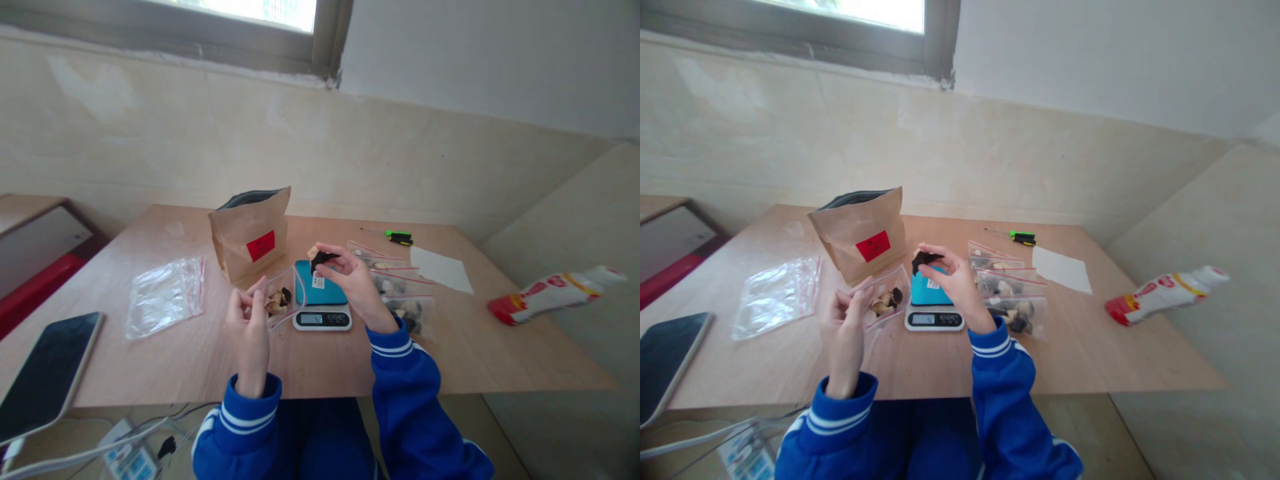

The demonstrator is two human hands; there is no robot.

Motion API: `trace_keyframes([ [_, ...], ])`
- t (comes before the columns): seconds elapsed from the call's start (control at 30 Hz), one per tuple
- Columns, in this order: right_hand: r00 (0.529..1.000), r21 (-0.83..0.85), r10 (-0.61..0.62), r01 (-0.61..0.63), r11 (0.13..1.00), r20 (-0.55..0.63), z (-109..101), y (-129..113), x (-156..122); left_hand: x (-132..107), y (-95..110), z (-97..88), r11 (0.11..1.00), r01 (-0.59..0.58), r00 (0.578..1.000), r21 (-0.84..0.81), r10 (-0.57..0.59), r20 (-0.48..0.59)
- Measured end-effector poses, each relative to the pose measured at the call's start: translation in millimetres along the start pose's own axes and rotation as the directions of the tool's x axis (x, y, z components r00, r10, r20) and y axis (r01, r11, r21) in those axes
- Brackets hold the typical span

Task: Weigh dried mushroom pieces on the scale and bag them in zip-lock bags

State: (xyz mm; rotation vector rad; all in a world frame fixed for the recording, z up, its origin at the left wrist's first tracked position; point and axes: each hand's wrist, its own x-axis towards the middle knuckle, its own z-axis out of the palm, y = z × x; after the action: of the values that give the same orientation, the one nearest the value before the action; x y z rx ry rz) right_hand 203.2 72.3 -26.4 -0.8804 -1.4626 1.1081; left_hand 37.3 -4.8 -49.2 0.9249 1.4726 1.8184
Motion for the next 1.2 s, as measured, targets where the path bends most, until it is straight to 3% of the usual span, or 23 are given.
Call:
trace_keyframes([
  [0.1, 0.976, -0.024, -0.038, 0.044, 0.999, 0.215, 12, -26, -6, -1, 0, 2.5, 0.996, 0.041, 0.999, -0.083, -0.040, 0.016],
  [0.17, 0.959, -0.124, -0.060, 0.098, 0.988, 0.278, 15, -33, -9, -1, -1, 3.3, 0.987, 0.069, 0.997, -0.146, -0.066, 0.030],
  [0.27, 0.972, -0.206, -0.084, 0.130, 0.970, 0.220, 13, -29, -13, 1, -1, 2.6, 0.963, 0.109, 0.994, -0.246, -0.099, 0.053],
  [0.4, 0.995, -0.157, -0.024, 0.039, 0.987, 0.094, 4, -10, -21, 5, 6, -2.1, 0.923, 0.201, 0.976, -0.329, -0.159, 0.150],
  [0.57, 0.974, -0.180, 0.041, 0.000, 0.984, 0.222, -1, 1, -42, 12, 22, -12.4, 0.857, 0.403, 0.888, -0.322, -0.281, 0.364],
  [0.67, 0.970, -0.191, 0.011, 0.036, 0.981, 0.242, 5, -4, -52, 15, 30, -16.5, 0.854, 0.434, 0.855, -0.286, -0.291, 0.430],
  [0.73, 0.991, -0.165, -0.030, 0.052, 0.985, 0.130, 13, -8, -57, 15, 36, -18.0, 0.859, 0.434, 0.841, -0.271, -0.278, 0.464],
  [0.83, 0.982, -0.100, -0.052, 0.034, 0.994, -0.181, 25, -13, -60, 12, 44, -20.6, 0.851, 0.440, 0.821, -0.286, -0.252, 0.513],
  [0.93, 0.854, -0.024, -0.022, 0.011, 1.000, -0.520, 34, -18, -63, 8, 45, -24.0, 0.858, 0.396, 0.809, -0.327, -0.158, 0.566],
  [1.0, 0.756, 0.006, 0.007, -0.004, 1.000, -0.654, 39, -20, -68, 4, 39, -25.3, 0.878, 0.343, 0.802, -0.333, -0.089, 0.591],
  [1.07, 0.725, 0.025, 0.031, -0.019, 1.000, -0.688, 43, -20, -74, 0, 31, -24.8, 0.909, 0.281, 0.826, -0.307, -0.066, 0.560],
  [1.2, 0.791, 0.062, 0.059, -0.027, 0.998, -0.609, 47, -16, -91, -9, 19, -21.6, 0.969, 0.161, 0.921, -0.185, -0.080, 0.382],
])
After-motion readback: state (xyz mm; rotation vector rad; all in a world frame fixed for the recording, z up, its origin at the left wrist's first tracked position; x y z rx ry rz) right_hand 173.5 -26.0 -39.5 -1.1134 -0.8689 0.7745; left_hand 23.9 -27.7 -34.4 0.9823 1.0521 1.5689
